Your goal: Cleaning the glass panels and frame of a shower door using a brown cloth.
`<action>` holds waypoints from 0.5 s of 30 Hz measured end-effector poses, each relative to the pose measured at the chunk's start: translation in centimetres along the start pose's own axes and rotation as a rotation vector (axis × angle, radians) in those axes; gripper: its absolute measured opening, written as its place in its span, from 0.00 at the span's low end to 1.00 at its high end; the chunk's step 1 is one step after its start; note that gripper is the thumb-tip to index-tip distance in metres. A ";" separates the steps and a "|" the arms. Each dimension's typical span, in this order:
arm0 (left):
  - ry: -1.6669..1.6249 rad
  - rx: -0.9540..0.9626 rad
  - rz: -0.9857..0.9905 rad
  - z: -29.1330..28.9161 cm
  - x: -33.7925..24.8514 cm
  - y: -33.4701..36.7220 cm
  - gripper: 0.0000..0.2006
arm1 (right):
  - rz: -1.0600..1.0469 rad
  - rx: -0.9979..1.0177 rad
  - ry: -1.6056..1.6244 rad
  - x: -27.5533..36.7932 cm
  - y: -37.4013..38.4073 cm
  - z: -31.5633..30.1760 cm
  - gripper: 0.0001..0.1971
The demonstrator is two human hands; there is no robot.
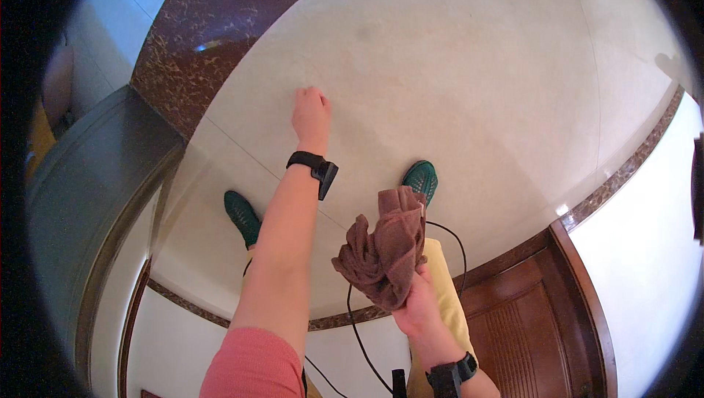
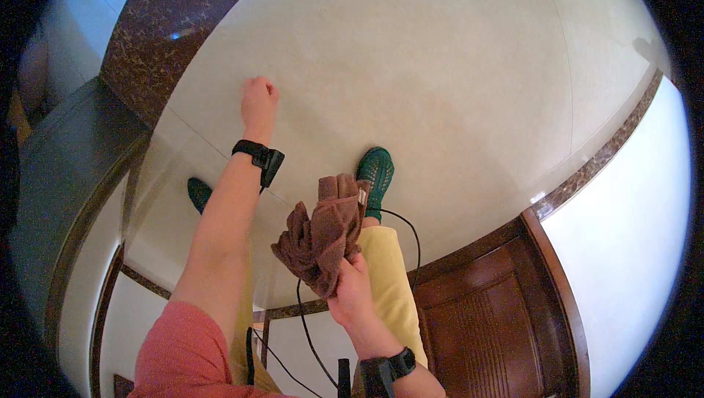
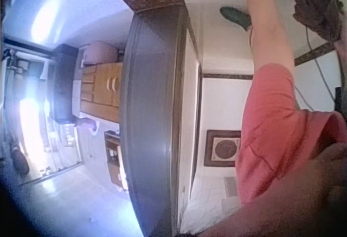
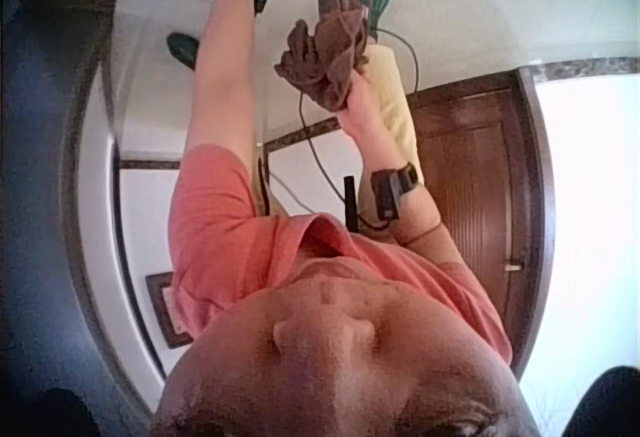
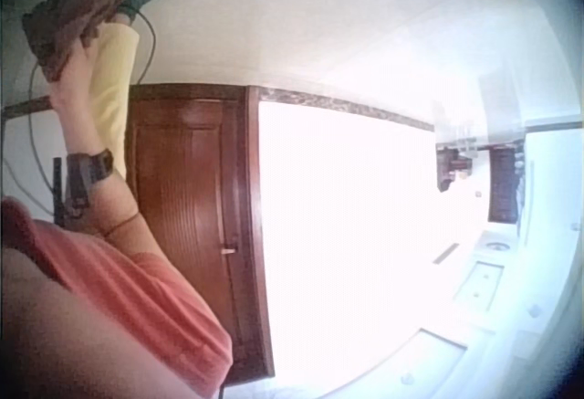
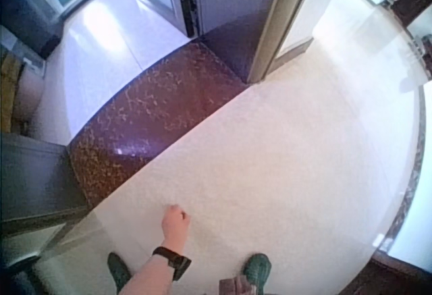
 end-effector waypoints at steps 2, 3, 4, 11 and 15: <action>0.044 0.045 -0.044 0.5 -0.7 -0.2 0.09 | -0.004 -0.019 0.014 0.1 0.1 0.0 0.16; 0.049 0.019 -0.071 0.6 -1.1 -0.3 0.10 | -0.005 -0.032 0.029 0.1 0.1 -0.1 0.16; 0.060 -0.011 -0.098 0.3 -1.4 -0.2 0.11 | -0.001 -0.032 0.031 0.1 0.1 -0.1 0.16; 0.085 0.107 -0.104 0.9 -1.8 -0.3 0.07 | -0.009 -0.006 0.100 0.2 0.1 0.0 0.13; -0.087 0.062 -0.106 1.5 -1.3 0.1 0.04 | 0.021 -0.028 0.102 0.2 0.0 -0.2 0.12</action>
Point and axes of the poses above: each hand's wrist, its own y-axis towards the middle knuckle, its own z-axis out of the palm, x = y × z, the point moved 4 cm from there along y, towards the middle knuckle, and after that the axes turned 10 degrees about y, right-handed, at the moved point
